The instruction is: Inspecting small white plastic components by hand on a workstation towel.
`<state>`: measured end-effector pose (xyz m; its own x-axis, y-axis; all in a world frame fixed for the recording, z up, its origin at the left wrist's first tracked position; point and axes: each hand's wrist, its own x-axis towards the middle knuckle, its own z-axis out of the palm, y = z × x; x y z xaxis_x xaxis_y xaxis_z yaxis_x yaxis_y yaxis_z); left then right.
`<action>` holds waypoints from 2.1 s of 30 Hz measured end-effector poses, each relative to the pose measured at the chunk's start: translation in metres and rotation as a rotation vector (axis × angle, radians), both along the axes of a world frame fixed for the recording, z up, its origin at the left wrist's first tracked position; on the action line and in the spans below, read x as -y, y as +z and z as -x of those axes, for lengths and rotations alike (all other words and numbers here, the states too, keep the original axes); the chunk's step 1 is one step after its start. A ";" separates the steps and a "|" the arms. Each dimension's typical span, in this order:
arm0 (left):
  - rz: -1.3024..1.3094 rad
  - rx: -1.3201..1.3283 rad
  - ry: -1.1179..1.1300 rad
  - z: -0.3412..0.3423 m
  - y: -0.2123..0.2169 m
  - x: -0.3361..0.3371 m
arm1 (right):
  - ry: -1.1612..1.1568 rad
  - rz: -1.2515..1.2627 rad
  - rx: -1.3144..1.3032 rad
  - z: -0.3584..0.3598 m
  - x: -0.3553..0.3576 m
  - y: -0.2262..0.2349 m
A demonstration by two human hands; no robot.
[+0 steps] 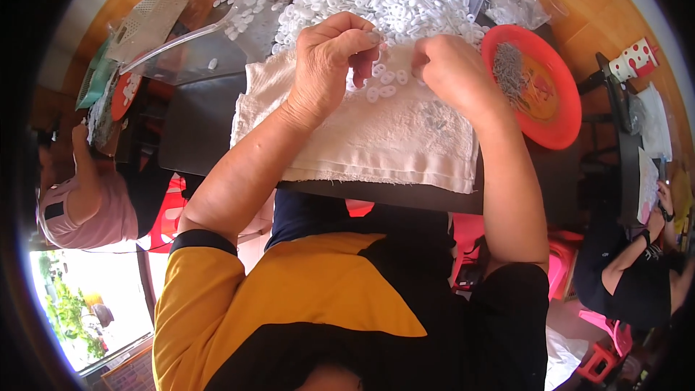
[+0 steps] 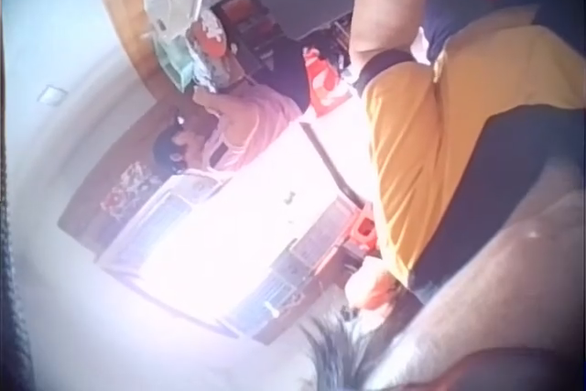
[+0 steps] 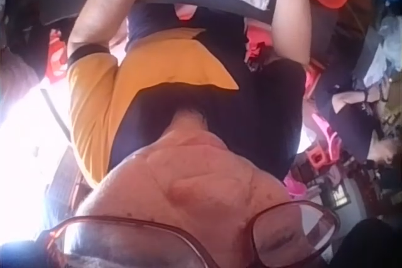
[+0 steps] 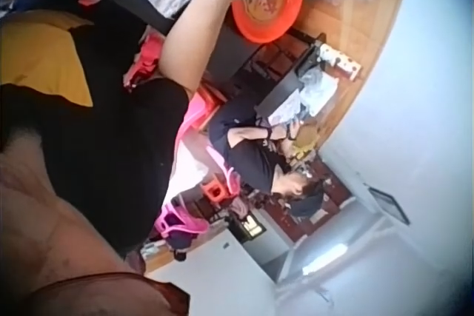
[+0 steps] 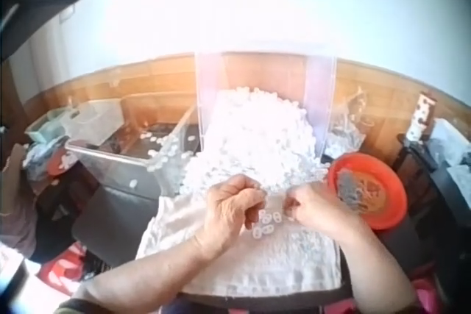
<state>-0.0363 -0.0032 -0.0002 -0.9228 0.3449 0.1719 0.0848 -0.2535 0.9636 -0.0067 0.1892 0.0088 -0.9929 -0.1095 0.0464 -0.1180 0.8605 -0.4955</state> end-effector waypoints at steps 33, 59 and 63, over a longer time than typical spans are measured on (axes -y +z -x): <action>-0.183 0.272 0.039 0.001 0.003 0.001 | -0.066 0.502 -0.507 -0.006 0.045 -0.003; -0.123 0.185 0.082 -0.006 0.007 -0.001 | -0.078 0.804 -0.313 -0.010 0.060 -0.004; -0.173 0.194 0.060 0.000 0.004 -0.002 | -0.093 0.635 -0.359 -0.005 0.051 0.004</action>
